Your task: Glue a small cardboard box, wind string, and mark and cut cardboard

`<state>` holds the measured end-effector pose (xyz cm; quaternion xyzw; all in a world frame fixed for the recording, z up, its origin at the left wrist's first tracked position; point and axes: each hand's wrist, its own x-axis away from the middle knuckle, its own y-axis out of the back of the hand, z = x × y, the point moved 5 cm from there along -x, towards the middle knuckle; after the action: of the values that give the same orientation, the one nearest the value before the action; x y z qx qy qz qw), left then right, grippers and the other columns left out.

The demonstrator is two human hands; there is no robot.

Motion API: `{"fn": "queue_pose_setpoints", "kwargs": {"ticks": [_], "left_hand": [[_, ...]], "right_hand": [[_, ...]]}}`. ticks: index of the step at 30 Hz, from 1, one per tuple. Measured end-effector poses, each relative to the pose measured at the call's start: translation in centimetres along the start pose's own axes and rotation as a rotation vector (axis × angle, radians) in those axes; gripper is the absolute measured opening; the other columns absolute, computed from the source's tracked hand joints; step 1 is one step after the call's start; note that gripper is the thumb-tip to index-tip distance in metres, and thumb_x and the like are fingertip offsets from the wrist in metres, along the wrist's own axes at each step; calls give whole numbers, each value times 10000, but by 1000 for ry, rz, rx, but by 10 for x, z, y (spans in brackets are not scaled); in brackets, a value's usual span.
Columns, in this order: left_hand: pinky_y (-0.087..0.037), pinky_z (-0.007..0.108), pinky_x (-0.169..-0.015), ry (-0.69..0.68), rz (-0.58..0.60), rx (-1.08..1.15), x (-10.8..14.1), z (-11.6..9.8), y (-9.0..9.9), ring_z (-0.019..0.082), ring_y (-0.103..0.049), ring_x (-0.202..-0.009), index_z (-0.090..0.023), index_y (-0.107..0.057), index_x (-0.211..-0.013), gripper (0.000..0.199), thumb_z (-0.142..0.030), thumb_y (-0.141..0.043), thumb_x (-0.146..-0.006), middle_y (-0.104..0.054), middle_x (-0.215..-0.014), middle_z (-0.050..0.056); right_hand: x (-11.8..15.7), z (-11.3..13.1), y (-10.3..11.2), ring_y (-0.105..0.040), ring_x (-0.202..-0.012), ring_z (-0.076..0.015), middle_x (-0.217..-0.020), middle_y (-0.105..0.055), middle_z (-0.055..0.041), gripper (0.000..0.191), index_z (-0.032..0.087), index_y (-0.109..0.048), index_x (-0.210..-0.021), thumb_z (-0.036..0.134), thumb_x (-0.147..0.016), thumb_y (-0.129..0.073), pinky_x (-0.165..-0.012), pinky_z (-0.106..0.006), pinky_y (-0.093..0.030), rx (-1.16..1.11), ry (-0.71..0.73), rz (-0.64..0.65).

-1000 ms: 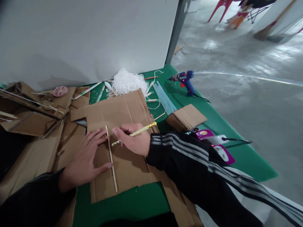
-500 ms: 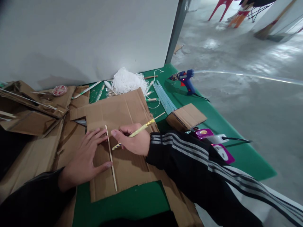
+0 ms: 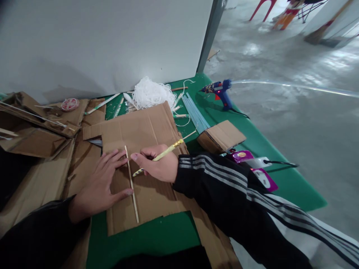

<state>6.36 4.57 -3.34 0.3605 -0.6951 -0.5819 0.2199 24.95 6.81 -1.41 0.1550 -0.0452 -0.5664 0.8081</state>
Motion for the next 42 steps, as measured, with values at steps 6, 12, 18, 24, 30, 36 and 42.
{"fn": "queue_pose_setpoints", "kwargs": {"ticks": [6, 12, 18, 24, 30, 36, 42], "left_hand": [[-191, 556, -1171, 1, -7, 16, 1, 1, 0, 329, -261, -1434, -212, -382, -1381, 793, -659, -611, -768, -380, -1527, 113], [-191, 541, -1173, 1, -20, 10, 1, -1, 2, 323, -265, -1432, -210, -408, -1357, 773, -672, -599, -768, -381, -1529, 108], [-196, 536, -1170, 13, -4, -1, 0, -1, 3, 317, -258, -1434, -211, -396, -1370, 777, -693, -563, -783, -367, -1537, 106], [-198, 547, -1168, 5, 9, 3, 0, 0, 3, 326, -269, -1429, -209, -400, -1362, 761, -674, -572, -785, -375, -1529, 118], [-196, 553, -1173, 13, 3, 18, 0, -1, 4, 334, -276, -1428, -194, -425, -1343, 751, -663, -589, -779, -368, -1533, 125], [-198, 555, -1172, 7, -4, 22, 0, -1, 4, 341, -289, -1420, -181, -430, -1343, 764, -664, -595, -774, -396, -1513, 136], [-201, 553, -1169, -3, -6, 13, 1, 1, 1, 330, -277, -1425, -199, -413, -1346, 751, -650, -602, -776, -400, -1509, 127]], "right_hand": [[4, 8, -4, -505, -404, -74, -455, -566, 4, 455, 162, -516, -539, 417, -915, -519, -395, -172, -337, -16, -14, 106], [30, 3, 5, -589, -504, -109, -589, -672, -25, 305, 176, -547, -697, 408, -894, -564, -461, -190, -416, -43, -221, -81], [40, -3, 4, -561, -482, -97, -544, -665, -14, 390, 184, -483, -588, 413, -879, -606, -460, -191, -382, 20, -145, -112], [37, 0, 4, -479, -468, -80, -538, -618, -1, 378, 169, -553, -612, 439, -869, -617, -451, -208, -314, 138, -76, -67], [36, 2, 4, -432, -461, -74, -520, -577, 16, 359, 167, -581, -622, 434, -857, -628, -451, -207, -299, 143, -54, -28], [36, 1, 3, -443, -458, -74, -517, -590, 10, 366, 169, -560, -592, 413, -859, -613, -444, -204, -291, 167, -82, -32], [37, 5, 1, -396, -442, -66, -476, -531, 26, 365, 164, -560, -564, 380, -855, -609, -432, -199, -280, 140, -63, 13]]}}
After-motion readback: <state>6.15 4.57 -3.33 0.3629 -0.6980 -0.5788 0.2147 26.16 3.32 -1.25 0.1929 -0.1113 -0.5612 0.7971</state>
